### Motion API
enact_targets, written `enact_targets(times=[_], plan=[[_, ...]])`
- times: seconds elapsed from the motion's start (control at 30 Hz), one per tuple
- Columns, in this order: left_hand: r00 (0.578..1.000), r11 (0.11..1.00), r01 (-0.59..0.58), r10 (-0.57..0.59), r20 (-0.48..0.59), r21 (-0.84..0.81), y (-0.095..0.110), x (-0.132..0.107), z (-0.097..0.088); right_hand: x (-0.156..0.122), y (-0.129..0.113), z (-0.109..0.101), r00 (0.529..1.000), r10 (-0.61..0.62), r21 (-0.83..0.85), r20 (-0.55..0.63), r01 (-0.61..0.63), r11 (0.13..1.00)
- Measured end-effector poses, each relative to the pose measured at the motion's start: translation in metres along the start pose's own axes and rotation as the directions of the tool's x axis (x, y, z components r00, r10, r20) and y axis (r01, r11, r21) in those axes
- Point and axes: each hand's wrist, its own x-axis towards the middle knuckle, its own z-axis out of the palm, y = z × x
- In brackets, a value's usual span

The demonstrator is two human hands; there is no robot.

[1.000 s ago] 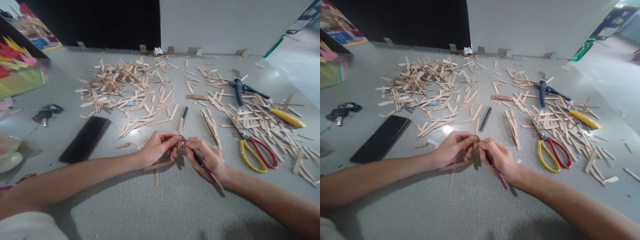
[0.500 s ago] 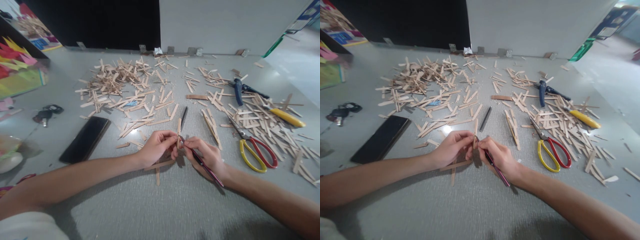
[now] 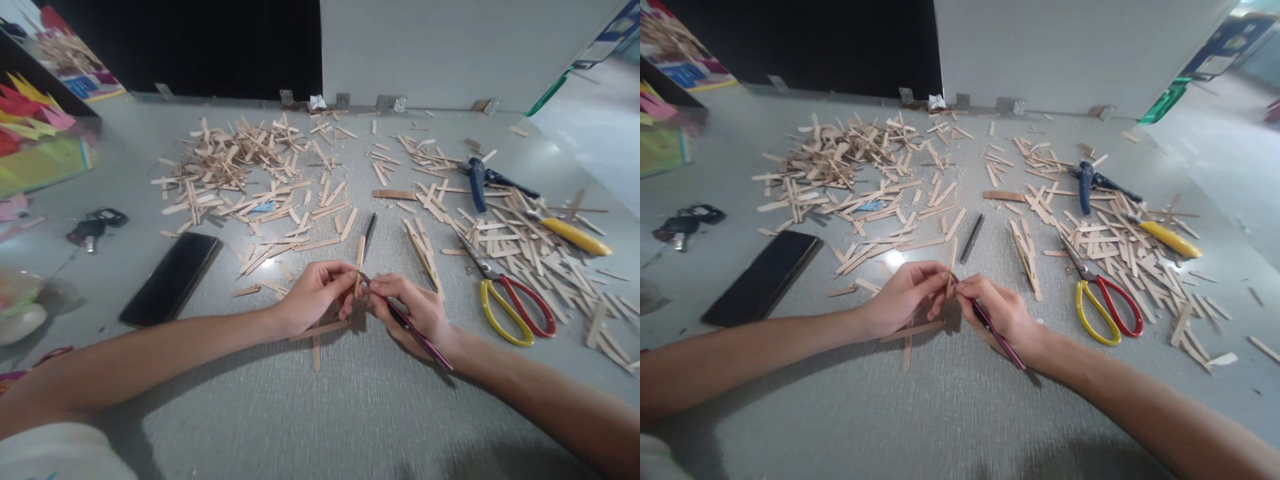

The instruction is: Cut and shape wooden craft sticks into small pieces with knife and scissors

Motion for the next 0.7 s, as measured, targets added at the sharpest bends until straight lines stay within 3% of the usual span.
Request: enact_targets(times=[0.27,0.57,0.7], plan=[[0.99,0.988,-0.037,0.057,-0.13,0.152,0.0,-0.006,0.005,-0.001,-0.001,-0.001,0.999,0.037,-0.046,-0.015,-0.037,0.998],[0.966,0.895,-0.14,0.217,-0.14,0.423,-0.001,-0.01,0.003,-0.007,-0.003,0.003,0.998,0.059,-0.045,-0.01,-0.059,0.997],[0.961,0.891,-0.142,0.228,-0.155,0.431,-0.001,-0.01,0.004,-0.014,0.001,0.003,0.994,0.109,0.007,0.025,-0.109,0.994]])
